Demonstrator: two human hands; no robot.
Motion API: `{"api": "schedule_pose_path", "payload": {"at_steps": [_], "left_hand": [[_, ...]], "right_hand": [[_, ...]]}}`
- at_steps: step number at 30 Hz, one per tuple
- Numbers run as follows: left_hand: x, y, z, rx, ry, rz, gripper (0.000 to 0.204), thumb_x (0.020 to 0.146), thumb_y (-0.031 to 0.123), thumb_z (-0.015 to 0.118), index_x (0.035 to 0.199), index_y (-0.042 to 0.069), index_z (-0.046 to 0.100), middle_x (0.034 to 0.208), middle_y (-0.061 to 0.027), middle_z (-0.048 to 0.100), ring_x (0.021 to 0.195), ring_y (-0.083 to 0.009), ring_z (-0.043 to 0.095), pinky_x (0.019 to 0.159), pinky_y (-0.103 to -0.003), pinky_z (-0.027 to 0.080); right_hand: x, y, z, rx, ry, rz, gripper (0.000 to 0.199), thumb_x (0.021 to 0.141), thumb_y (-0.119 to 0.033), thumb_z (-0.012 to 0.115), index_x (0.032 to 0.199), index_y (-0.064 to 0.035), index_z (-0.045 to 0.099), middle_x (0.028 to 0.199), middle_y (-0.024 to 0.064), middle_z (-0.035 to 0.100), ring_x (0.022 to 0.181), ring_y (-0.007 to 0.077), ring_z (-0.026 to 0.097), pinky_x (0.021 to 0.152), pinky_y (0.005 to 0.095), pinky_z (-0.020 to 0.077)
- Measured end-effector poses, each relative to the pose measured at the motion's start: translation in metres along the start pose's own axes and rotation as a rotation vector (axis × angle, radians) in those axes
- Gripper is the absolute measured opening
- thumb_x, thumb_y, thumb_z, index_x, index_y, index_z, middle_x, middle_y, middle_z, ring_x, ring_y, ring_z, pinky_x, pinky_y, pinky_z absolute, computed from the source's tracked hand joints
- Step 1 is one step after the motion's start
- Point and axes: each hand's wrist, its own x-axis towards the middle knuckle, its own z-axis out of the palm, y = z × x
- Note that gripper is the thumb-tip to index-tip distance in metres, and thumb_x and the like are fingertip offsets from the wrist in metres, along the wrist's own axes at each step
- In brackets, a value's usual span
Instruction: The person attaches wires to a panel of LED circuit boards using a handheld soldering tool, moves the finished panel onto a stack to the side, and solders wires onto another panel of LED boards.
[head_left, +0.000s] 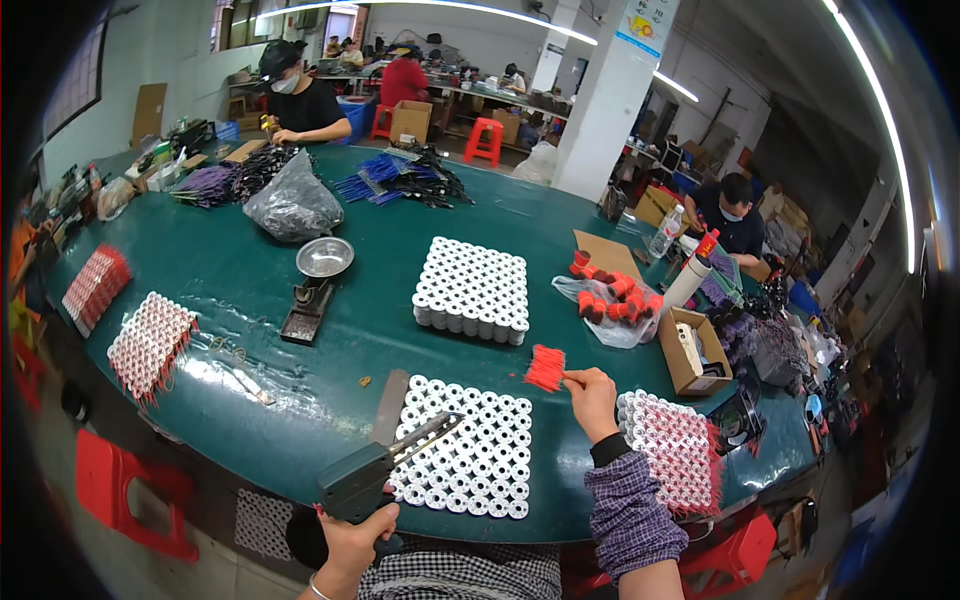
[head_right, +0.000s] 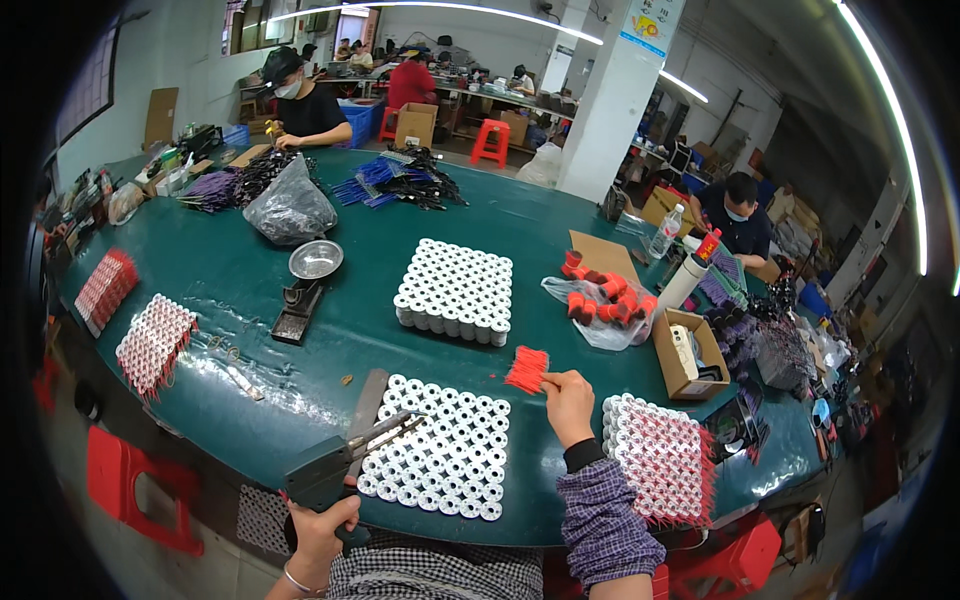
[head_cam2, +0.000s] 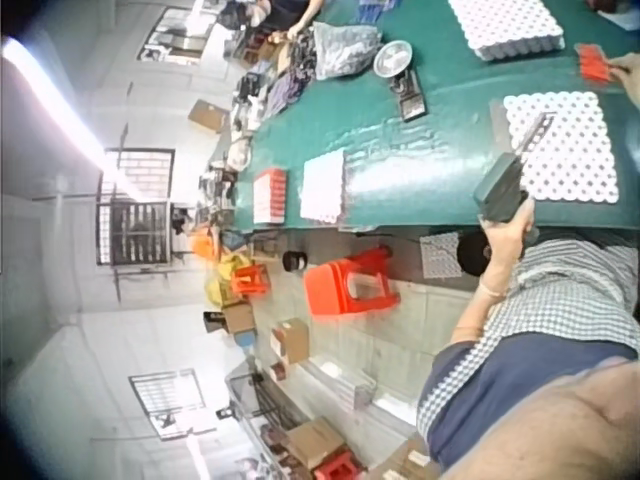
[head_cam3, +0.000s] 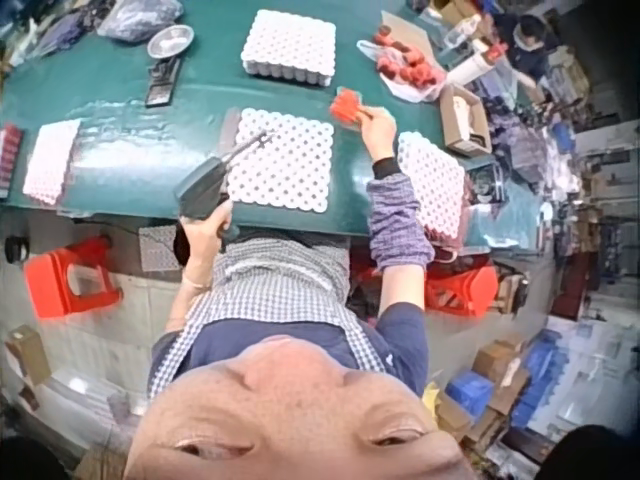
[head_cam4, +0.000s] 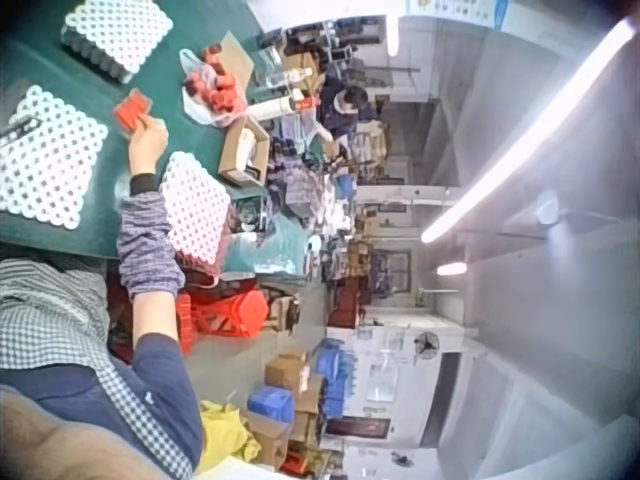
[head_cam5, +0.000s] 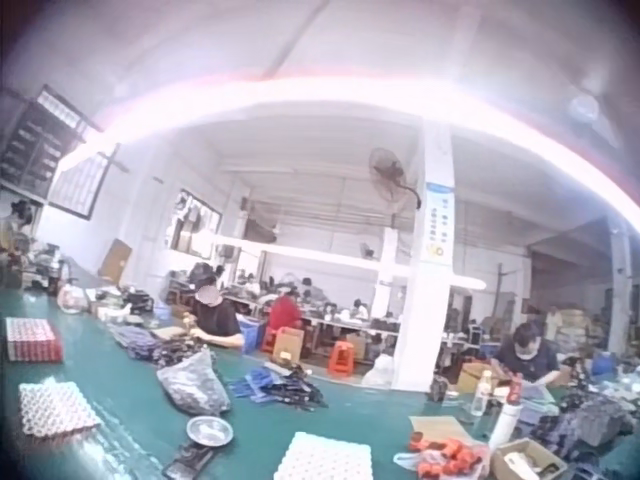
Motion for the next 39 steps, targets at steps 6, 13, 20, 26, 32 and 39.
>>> {"api": "schedule_pose_path", "payload": {"at_steps": [6,13,20,26,32,39], "left_hand": [[-0.011,0.006,0.011,-0.027,-0.03,-0.012,0.029,0.08,-0.008,0.075,0.107,-0.006,0.065,0.078,-0.0081,0.066,0.055,-0.0103,0.057,0.048,-0.024,0.046],[-0.015,0.001,0.002,0.024,0.001,-0.005,0.033,0.081,-0.007,0.075,0.113,-0.006,0.065,0.089,-0.0106,0.07,0.058,-0.0115,0.061,0.048,-0.025,0.048],[-0.021,-0.003,0.008,-0.007,0.032,-0.003,0.036,0.074,-0.01,0.075,0.109,-0.006,0.065,0.093,-0.0143,0.07,0.054,-0.015,0.06,0.044,-0.027,0.047],[-0.033,-0.002,0.009,0.058,-0.02,-0.005,0.036,0.074,-0.01,0.074,0.109,-0.006,0.065,0.095,-0.0141,0.07,0.055,-0.0149,0.06,0.045,-0.027,0.047],[-0.045,0.008,0.01,0.071,-0.023,0.054,0.03,0.081,-0.008,0.074,0.109,-0.005,0.066,0.088,-0.0095,0.069,0.057,-0.0107,0.059,0.048,-0.024,0.047],[-0.05,0.009,0.009,0.06,-0.053,0.053,0.033,0.08,-0.009,0.075,0.112,-0.006,0.066,0.095,-0.0118,0.07,0.059,-0.0114,0.061,0.049,-0.024,0.049]], "right_hand": [[-0.019,0.014,-0.002,-0.002,-0.086,0.049,0.015,0.081,-0.009,0.073,0.095,-0.0047,0.078,0.088,0.0203,0.071,0.086,0.0379,0.069,0.078,0.0444,0.053],[-0.046,0.031,0.009,0.044,-0.188,0.142,0.015,0.082,-0.01,0.072,0.094,-0.0033,0.078,0.086,0.0219,0.072,0.082,0.0392,0.07,0.077,0.0439,0.0546],[-0.047,0.023,-0.005,-0.04,-0.221,0.208,0.012,0.076,-0.01,0.076,0.087,-0.007,0.08,0.084,0.018,0.073,0.079,0.0361,0.071,0.075,0.0434,0.0558],[-0.041,0.006,-0.033,-0.243,-0.297,0.045,0.007,0.072,-0.008,0.077,0.078,-0.0094,0.079,0.079,0.0152,0.073,0.078,0.035,0.071,0.073,0.0443,0.0564],[-0.051,-0.02,-0.067,-0.349,-0.19,-0.234,0.003,0.073,-0.009,0.072,0.074,-0.0098,0.075,0.078,0.0114,0.067,0.071,0.0314,0.067,0.064,0.0456,0.0494],[-0.081,-0.057,-0.056,-0.912,-0.527,-0.5,0.004,0.075,-0.012,0.073,0.077,-0.0142,0.075,0.081,0.007,0.068,0.082,0.0243,0.067,0.084,0.0477,0.0412]]}}
